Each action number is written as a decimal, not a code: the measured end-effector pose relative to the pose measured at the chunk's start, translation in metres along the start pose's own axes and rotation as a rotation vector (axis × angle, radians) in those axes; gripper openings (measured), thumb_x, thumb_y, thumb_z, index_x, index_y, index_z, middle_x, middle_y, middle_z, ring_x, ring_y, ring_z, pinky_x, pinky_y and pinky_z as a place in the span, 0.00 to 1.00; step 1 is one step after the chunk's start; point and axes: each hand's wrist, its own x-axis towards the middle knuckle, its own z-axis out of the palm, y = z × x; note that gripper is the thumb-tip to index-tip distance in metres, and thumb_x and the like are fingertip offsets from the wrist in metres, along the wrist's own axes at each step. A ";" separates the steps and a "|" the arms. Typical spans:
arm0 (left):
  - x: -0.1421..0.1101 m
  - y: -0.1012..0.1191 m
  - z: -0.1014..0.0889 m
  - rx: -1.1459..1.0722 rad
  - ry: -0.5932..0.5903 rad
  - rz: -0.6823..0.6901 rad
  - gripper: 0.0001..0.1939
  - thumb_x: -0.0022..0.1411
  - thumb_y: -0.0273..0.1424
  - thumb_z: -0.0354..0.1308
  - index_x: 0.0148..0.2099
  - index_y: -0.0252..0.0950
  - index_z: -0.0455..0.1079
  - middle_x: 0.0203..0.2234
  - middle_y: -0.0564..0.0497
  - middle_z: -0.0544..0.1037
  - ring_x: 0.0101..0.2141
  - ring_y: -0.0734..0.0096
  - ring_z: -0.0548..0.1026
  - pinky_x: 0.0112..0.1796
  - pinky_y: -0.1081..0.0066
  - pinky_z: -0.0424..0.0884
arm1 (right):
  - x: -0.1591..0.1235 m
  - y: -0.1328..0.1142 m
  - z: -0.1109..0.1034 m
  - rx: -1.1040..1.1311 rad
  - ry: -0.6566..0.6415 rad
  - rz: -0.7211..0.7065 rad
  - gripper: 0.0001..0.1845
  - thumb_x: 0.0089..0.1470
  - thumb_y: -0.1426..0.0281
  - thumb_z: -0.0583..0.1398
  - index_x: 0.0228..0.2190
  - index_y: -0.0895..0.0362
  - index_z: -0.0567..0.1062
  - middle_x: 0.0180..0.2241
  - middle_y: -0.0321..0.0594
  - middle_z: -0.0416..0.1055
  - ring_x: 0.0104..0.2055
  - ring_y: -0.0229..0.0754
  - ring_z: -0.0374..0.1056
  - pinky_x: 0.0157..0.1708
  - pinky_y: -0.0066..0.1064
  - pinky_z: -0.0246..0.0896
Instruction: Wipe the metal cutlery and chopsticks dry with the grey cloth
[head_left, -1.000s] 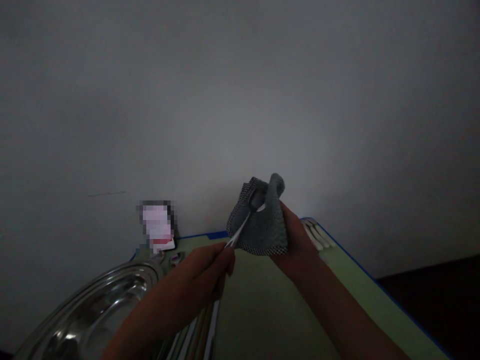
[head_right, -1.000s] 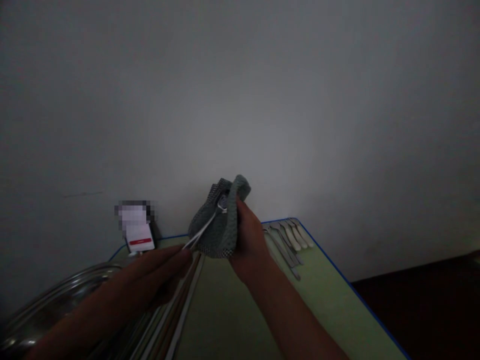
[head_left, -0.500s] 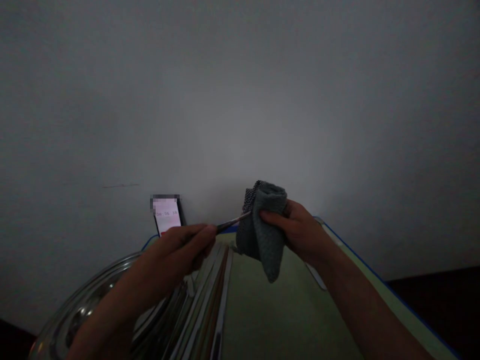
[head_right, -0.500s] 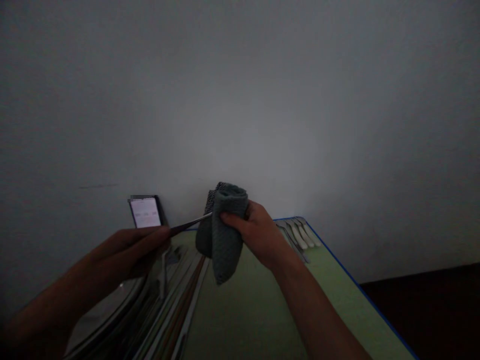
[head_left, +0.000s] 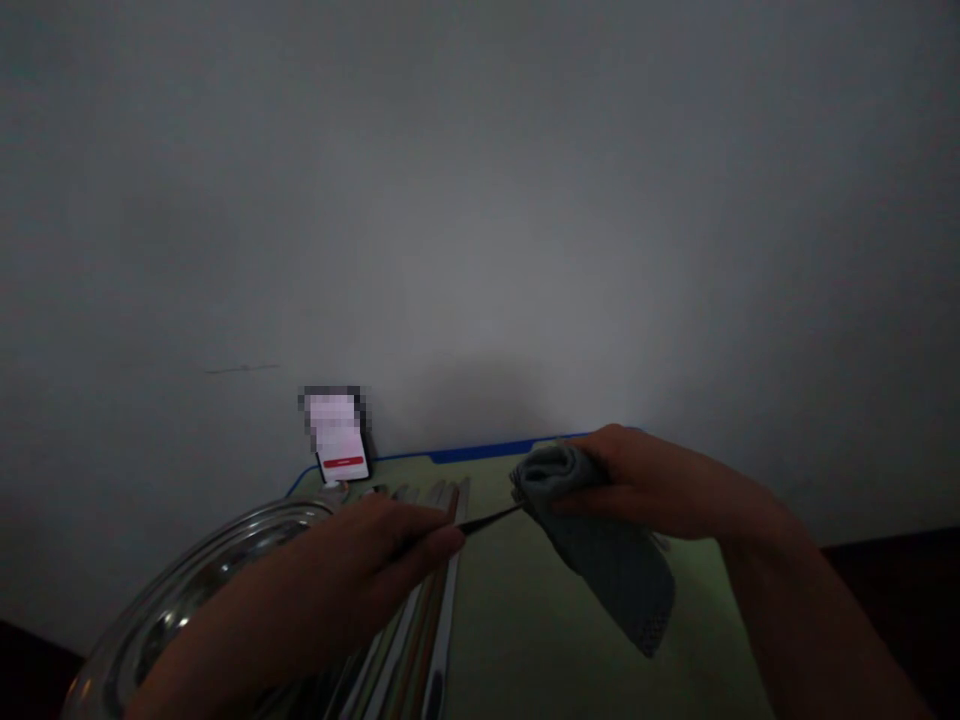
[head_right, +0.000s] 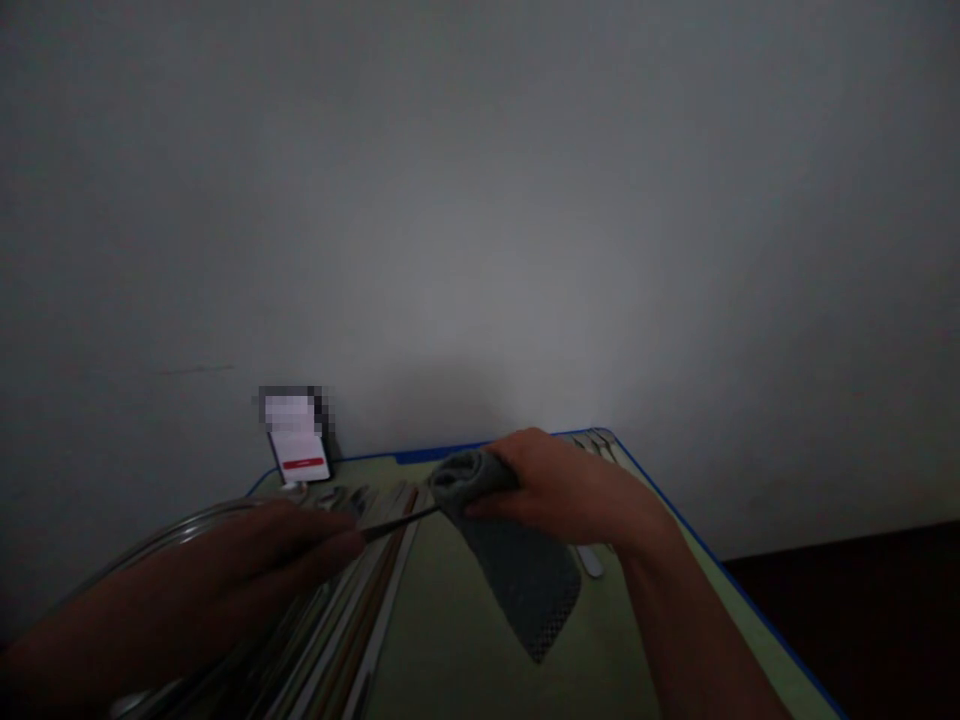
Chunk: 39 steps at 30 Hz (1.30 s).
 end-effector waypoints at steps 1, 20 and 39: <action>0.000 0.000 0.000 -0.005 -0.013 -0.002 0.21 0.62 0.44 0.41 0.32 0.40 0.71 0.27 0.52 0.76 0.30 0.66 0.73 0.31 0.70 0.64 | 0.000 0.000 0.001 -0.019 -0.014 -0.005 0.07 0.48 0.68 0.59 0.28 0.57 0.76 0.25 0.34 0.73 0.27 0.36 0.66 0.24 0.24 0.55; 0.058 0.019 0.050 -0.247 0.215 -0.011 0.20 0.66 0.36 0.36 0.26 0.37 0.60 0.22 0.53 0.69 0.25 0.71 0.66 0.25 0.73 0.56 | 0.068 -0.012 0.081 1.602 0.868 0.092 0.15 0.51 0.61 0.57 0.30 0.62 0.75 0.27 0.42 0.76 0.27 0.39 0.71 0.28 0.30 0.66; 0.031 0.002 0.012 -0.173 -0.002 0.087 0.16 0.63 0.37 0.47 0.30 0.37 0.71 0.23 0.55 0.77 0.26 0.74 0.74 0.28 0.76 0.64 | 0.063 -0.010 0.068 1.694 0.755 0.027 0.14 0.54 0.62 0.56 0.32 0.59 0.75 0.31 0.41 0.76 0.30 0.36 0.71 0.31 0.27 0.66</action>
